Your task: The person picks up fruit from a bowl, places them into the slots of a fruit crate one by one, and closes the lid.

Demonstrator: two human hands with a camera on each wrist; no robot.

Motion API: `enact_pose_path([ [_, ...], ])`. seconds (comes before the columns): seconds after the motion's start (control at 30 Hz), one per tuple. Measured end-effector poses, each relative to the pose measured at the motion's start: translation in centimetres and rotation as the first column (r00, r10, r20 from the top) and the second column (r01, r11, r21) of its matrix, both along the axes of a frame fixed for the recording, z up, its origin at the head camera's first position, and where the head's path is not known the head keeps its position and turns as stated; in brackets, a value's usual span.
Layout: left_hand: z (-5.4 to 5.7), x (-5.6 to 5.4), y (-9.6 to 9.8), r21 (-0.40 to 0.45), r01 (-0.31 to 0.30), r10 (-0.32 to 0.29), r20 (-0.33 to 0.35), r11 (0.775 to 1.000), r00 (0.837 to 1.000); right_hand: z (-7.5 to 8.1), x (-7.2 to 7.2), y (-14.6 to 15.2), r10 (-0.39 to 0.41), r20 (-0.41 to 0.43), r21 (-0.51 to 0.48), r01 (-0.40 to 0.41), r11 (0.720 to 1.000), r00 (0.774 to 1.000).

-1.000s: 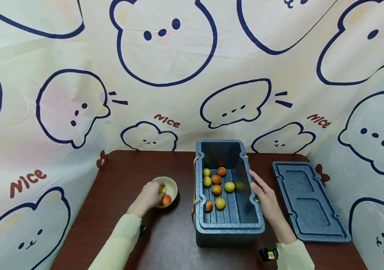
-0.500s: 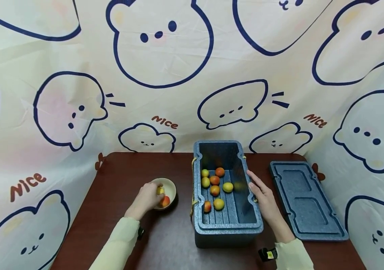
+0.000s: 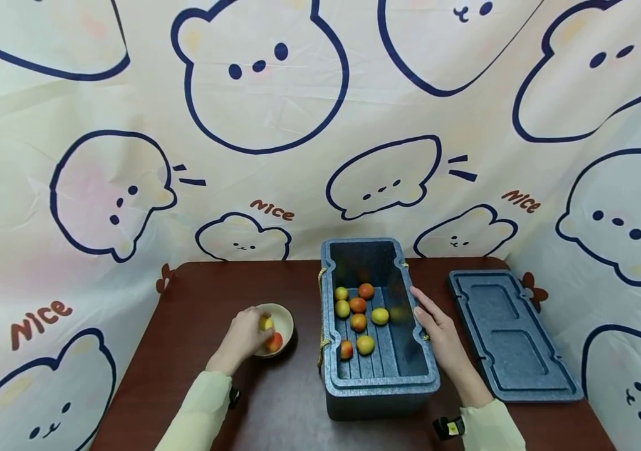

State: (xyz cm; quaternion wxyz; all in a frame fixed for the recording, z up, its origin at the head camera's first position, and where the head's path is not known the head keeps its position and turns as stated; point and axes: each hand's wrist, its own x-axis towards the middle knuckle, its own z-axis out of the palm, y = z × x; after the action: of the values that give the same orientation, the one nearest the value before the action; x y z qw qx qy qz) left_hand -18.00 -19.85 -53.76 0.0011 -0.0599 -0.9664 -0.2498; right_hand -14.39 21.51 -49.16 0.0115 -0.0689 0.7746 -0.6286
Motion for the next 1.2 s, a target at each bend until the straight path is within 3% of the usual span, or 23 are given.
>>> enact_pose_path([
  [0.33, 0.3, -0.1, 0.0, 0.0, 0.008, -0.008, -0.039, 1.0, 0.999, 0.0, 0.0, 0.0, 0.005, -0.017, 0.005, -0.005, 1.0, 1.0],
  [1.0, 2.9, 0.8, 0.3, 0.036, -0.026, 0.027, -0.037, 0.999, 0.999, -0.1, 0.5, -0.1, -0.016, -0.019, 0.04, 0.017, 0.999, 1.0],
  [1.2, 3.4, 0.5, 0.3, 0.028, -0.028, 0.03, -0.047, 0.999, 0.998, -0.1, 0.4, -0.2, -0.018, -0.042, 0.027, 0.019, 0.999, 0.999],
])
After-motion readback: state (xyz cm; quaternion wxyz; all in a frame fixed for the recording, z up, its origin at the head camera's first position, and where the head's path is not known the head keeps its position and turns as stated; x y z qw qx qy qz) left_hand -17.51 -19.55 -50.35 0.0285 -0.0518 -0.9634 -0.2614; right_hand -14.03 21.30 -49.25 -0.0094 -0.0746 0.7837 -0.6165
